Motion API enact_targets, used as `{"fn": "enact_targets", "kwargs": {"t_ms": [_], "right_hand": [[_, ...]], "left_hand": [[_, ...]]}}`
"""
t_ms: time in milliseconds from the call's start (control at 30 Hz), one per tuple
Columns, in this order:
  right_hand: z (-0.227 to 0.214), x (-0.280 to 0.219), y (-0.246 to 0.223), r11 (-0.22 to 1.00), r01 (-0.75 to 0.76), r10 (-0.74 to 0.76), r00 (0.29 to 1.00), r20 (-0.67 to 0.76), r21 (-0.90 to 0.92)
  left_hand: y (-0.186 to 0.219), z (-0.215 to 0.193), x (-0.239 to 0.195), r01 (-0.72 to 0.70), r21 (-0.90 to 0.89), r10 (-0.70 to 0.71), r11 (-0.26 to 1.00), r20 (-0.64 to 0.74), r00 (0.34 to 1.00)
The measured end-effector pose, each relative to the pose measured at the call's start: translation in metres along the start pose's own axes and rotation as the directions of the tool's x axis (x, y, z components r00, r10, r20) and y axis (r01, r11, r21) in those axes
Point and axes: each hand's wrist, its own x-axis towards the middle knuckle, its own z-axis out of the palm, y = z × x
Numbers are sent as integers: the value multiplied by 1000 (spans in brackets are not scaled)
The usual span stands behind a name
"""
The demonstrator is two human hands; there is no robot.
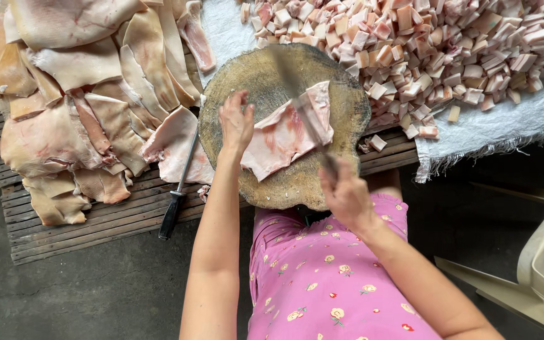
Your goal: The person cuts slabs of pork skin and fat into small cubes using a large cleaver on a wooden cutting board, moving the finished cubes into a pile.
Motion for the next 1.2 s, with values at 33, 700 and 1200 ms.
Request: {"fn": "enact_targets", "kwargs": {"t_ms": [33, 700, 1200], "right_hand": [[13, 0, 11, 983, -126, 148, 975, 168, -133], [-15, 47, 10, 908, -413, 363, 857, 366, 66], [3, -17, -34, 964, 232, -193, 945, -263, 126]], "left_hand": [[2, 5, 0, 18, 17, -19, 1000, 53, 998], [-21, 52, -24, -209, 42, 205, 977, 92, 975], [-33, -28, -1, -47, 41, 47, 998, 5, 999]]}}
